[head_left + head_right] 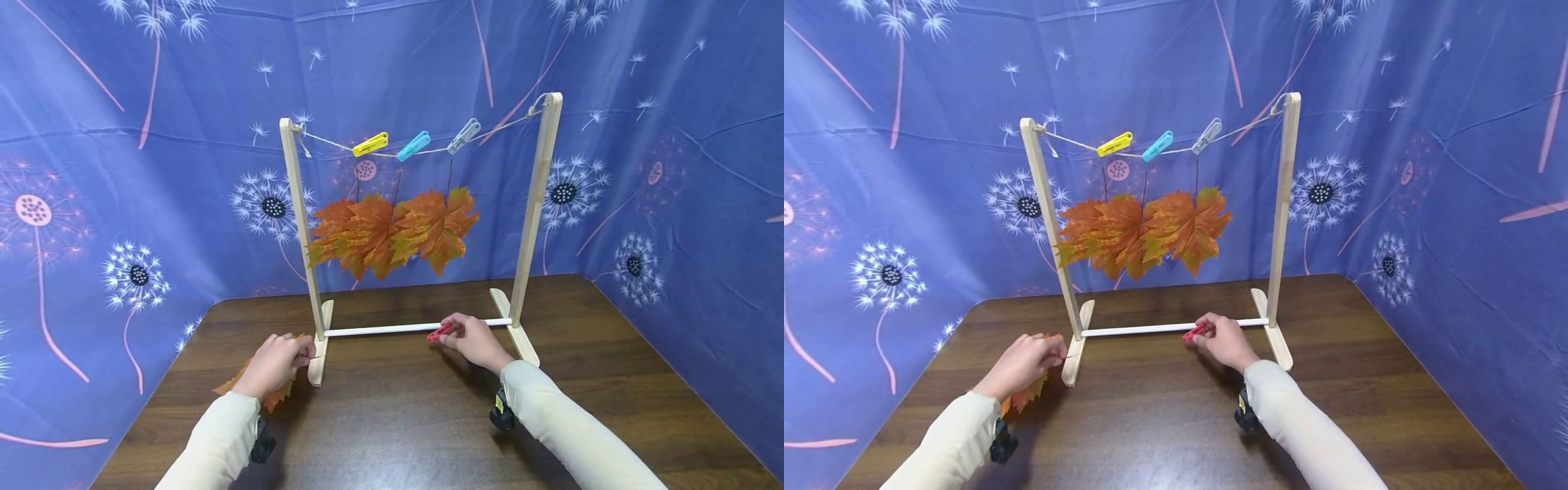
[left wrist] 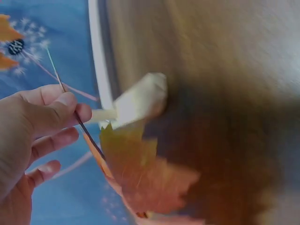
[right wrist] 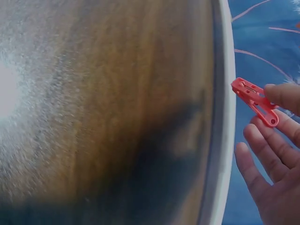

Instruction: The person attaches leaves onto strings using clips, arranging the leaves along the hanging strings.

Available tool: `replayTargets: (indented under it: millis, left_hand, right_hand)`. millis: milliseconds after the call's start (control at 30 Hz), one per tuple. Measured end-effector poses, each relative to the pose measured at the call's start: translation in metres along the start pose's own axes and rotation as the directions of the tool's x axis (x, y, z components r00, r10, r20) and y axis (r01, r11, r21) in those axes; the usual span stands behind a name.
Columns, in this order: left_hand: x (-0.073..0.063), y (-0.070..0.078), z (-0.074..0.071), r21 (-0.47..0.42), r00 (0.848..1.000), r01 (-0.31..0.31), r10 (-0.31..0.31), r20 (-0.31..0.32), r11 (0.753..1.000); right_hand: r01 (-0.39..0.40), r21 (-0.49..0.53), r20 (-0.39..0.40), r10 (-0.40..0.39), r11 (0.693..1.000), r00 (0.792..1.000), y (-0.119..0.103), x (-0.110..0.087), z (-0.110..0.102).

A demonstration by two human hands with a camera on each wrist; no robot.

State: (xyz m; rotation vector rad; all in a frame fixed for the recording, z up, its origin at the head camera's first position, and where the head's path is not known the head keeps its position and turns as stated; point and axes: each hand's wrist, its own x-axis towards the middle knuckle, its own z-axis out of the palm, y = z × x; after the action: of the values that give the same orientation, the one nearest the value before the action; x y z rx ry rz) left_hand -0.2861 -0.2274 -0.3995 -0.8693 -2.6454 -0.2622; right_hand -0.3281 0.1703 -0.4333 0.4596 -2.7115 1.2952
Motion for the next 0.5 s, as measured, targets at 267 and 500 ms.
replayTargets:
  millis: [267, 500]
  left_hand:
    - [0.028, 0.017, -0.020, -0.099, 0.997, 0.065, -0.061, 0.043, 0.993]
    - [0.044, 0.032, -0.033, -0.202, 0.984, 0.173, -0.162, 0.067, 0.964]
  right_hand:
    - [0.039, 0.007, -0.049, -0.039, 0.999, 0.998, -0.012, 0.002, -0.016]
    - [0.101, 0.030, -0.077, -0.099, 0.994, 0.992, -0.025, 0.005, -0.028]
